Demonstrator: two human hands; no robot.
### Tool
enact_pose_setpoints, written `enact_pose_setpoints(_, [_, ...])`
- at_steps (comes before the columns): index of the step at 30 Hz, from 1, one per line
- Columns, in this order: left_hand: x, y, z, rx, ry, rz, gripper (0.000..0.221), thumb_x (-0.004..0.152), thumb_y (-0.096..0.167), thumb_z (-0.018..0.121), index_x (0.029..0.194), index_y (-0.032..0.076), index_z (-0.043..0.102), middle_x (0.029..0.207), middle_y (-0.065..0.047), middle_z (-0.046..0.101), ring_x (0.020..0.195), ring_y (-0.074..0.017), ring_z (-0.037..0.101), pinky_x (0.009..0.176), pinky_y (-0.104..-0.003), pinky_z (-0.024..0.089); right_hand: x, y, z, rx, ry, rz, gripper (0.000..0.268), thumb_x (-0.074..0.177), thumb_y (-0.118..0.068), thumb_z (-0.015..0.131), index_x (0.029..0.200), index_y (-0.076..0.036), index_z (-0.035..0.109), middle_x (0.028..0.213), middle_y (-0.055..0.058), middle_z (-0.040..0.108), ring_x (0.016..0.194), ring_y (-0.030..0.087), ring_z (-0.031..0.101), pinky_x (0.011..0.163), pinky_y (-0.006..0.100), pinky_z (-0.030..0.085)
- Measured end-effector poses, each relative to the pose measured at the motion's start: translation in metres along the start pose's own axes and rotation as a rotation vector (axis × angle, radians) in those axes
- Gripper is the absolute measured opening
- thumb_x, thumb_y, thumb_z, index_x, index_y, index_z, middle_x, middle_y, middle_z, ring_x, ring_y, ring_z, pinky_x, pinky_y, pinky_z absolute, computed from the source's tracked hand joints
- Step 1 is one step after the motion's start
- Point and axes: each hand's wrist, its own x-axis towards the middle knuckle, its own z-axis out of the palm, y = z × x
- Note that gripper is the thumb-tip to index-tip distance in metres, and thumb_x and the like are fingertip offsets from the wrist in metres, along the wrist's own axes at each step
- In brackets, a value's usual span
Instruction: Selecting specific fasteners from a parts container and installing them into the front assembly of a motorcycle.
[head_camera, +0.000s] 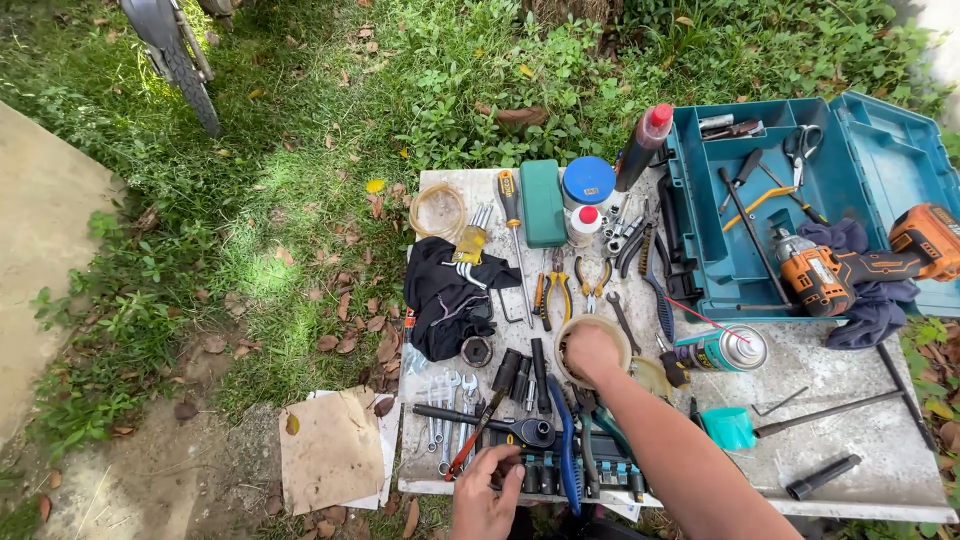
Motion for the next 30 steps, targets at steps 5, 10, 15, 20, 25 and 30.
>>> enact_pose_setpoints(5, [0.005, 0.012, 0.005, -0.015, 0.001, 0.069, 0.035, 0.103, 0.039, 0.065, 0.126, 0.018, 0.080, 0.109, 0.001, 0.082, 0.104, -0.0154, 0.079, 0.092, -0.034, 0.061, 0.013, 0.003, 0.009, 0.009, 0.035, -0.046, 0.024, 0.100, -0.001, 0.050, 0.099, -0.006, 0.074, 0.091, 0.011, 0.076, 0.082, 0.023, 0.077, 0.070, 0.032, 0.070])
enact_pose_setpoints(10, [0.002, 0.035, 0.004, 0.112, -0.087, -0.094, 0.034, 0.104, 0.045, 0.060, 0.129, 0.031, 0.078, 0.118, 0.010, 0.082, 0.110, -0.0129, 0.077, 0.094, -0.034, 0.057, 0.074, 0.025, 0.055, -0.271, 0.176, -0.195, 0.025, 0.092, -0.004, 0.047, 0.085, -0.010, 0.070, 0.075, 0.007, 0.071, 0.064, 0.022, 0.069, 0.049, 0.033, 0.057])
enact_pose_setpoints(15, [0.002, 0.032, 0.006, 0.056, -0.082, -0.034, 0.031, 0.106, 0.040, 0.065, 0.129, 0.025, 0.079, 0.116, 0.006, 0.081, 0.107, -0.0121, 0.079, 0.092, -0.032, 0.062, 0.011, -0.005, 0.000, -0.061, -0.020, 0.017, 0.028, 0.103, 0.003, 0.046, 0.105, -0.005, 0.073, 0.087, 0.006, 0.069, 0.070, 0.015, 0.069, 0.057, 0.024, 0.063])
enact_pose_setpoints(20, [0.003, 0.035, 0.002, 0.003, -0.092, -0.039, 0.033, 0.106, 0.037, 0.064, 0.130, 0.020, 0.078, 0.124, 0.003, 0.081, 0.107, -0.0128, 0.080, 0.085, -0.032, 0.065, 0.024, 0.003, 0.005, -0.251, -0.044, -0.109, 0.033, 0.099, -0.007, 0.046, 0.114, -0.005, 0.075, 0.105, 0.012, 0.079, 0.090, 0.024, 0.076, 0.073, 0.037, 0.066])
enact_pose_setpoints(25, [0.016, 0.075, -0.005, -0.150, -0.039, -0.009, 0.033, 0.100, 0.027, 0.072, 0.130, 0.015, 0.079, 0.124, -0.003, 0.083, 0.100, -0.0138, 0.079, 0.078, -0.026, 0.068, -0.104, 0.004, -0.080, 0.360, 0.080, -0.256, 0.014, 0.103, -0.011, 0.065, 0.106, -0.001, 0.076, 0.096, 0.012, 0.081, 0.073, 0.019, 0.073, 0.063, 0.031, 0.067])
enact_pose_setpoints(30, [0.032, 0.117, 0.005, -0.157, 0.004, 0.239, 0.048, 0.095, 0.029, 0.083, 0.140, 0.016, 0.074, 0.123, -0.005, 0.081, 0.101, -0.0171, 0.080, 0.094, -0.036, 0.071, -0.167, 0.067, -0.056, 1.566, -0.139, -0.369, 0.016, 0.097, -0.005, 0.080, 0.108, 0.006, 0.080, 0.078, 0.009, 0.066, 0.069, 0.018, 0.056, 0.067, 0.034, 0.045])
